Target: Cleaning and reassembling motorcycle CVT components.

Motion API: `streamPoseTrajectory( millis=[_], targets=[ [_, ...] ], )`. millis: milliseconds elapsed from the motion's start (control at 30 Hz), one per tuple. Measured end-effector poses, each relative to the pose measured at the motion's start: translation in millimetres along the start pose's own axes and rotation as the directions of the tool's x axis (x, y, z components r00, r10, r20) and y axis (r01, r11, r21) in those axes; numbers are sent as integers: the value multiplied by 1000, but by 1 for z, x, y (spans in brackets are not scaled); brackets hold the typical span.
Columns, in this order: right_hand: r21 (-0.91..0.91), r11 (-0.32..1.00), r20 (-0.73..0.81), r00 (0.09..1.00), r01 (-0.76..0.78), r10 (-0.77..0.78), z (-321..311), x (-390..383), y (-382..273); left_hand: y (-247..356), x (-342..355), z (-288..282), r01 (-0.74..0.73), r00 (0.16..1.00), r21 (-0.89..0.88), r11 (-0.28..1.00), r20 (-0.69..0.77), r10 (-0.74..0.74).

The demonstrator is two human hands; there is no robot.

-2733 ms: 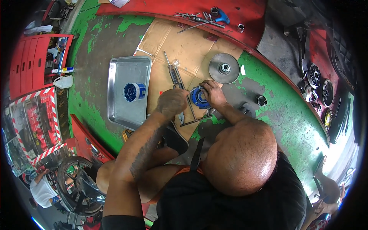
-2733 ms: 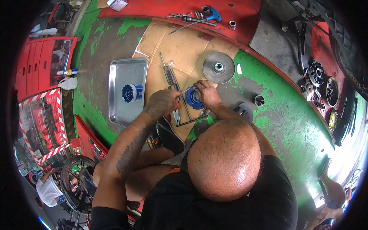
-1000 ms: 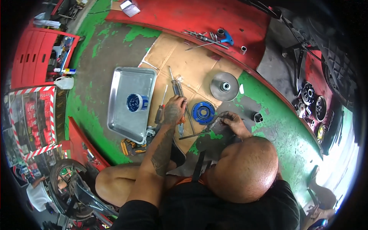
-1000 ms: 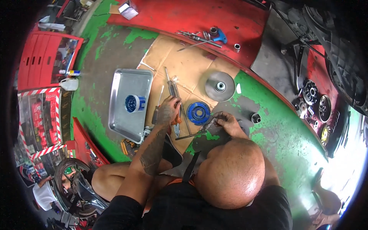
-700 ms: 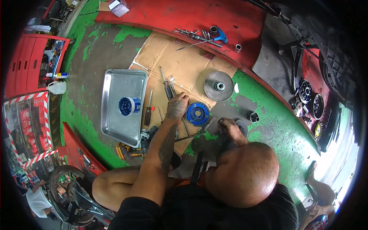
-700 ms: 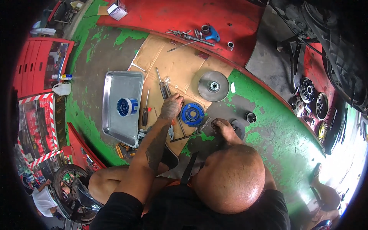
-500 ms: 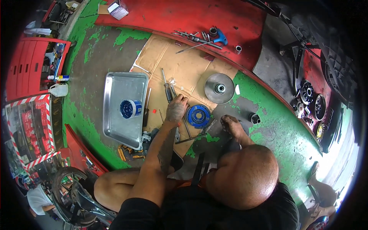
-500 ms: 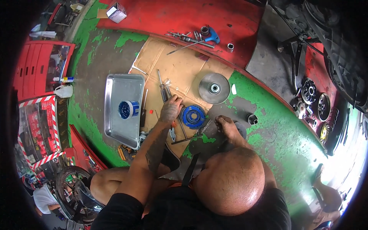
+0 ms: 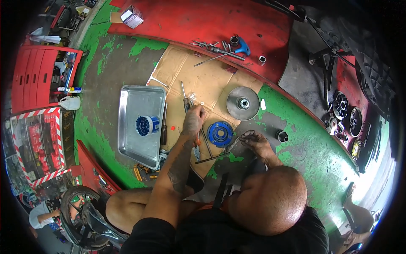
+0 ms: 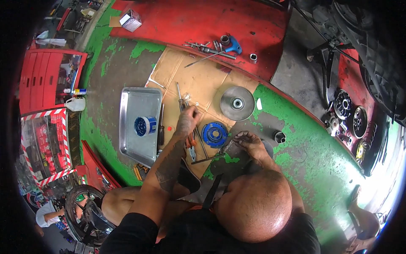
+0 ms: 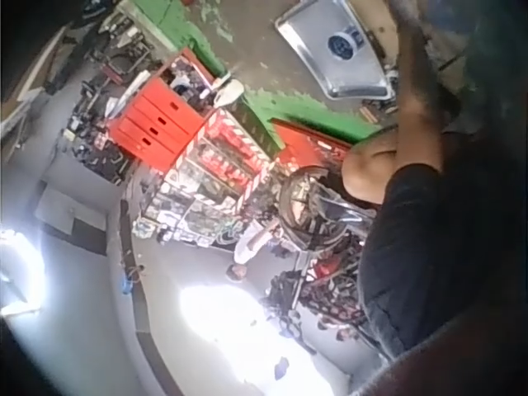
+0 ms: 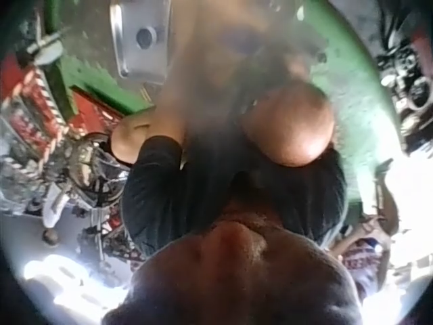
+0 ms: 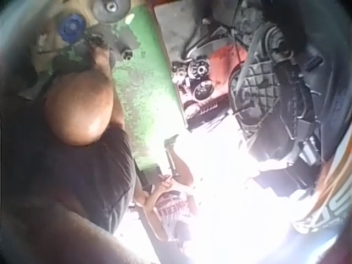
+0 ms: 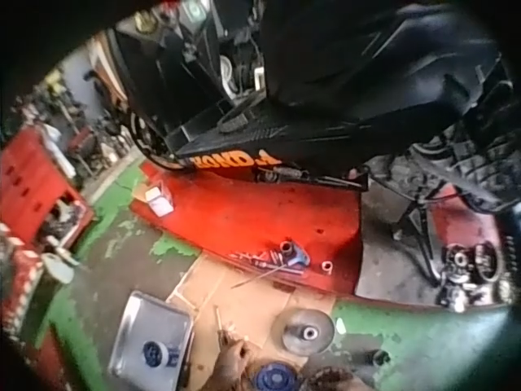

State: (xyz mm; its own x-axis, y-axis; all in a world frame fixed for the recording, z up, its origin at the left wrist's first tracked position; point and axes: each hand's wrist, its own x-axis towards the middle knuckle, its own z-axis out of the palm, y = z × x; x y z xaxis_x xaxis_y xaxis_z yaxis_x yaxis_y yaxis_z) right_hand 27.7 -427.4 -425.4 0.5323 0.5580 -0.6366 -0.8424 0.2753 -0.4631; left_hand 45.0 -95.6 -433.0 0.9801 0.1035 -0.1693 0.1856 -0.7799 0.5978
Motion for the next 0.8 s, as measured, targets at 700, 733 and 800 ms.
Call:
streamPoseTrajectory(
  millis=[700, 733, 800],
  targets=[
    [-749, 273, 364, 718, 604, -593, 85, 17, -85, 86, -10, 25, 394, 911, -919, 36, 384, -149],
    [-712, 165, 479, 644, 683, -597, 92, 20, -90, 94, -14, 29, 363, 928, -931, -33, 364, -77],
    [-670, 84, 567, 582, 737, -582, 104, 23, -99, 108, -9, 32, 318, 943, -937, -145, 329, -56]
  ],
)
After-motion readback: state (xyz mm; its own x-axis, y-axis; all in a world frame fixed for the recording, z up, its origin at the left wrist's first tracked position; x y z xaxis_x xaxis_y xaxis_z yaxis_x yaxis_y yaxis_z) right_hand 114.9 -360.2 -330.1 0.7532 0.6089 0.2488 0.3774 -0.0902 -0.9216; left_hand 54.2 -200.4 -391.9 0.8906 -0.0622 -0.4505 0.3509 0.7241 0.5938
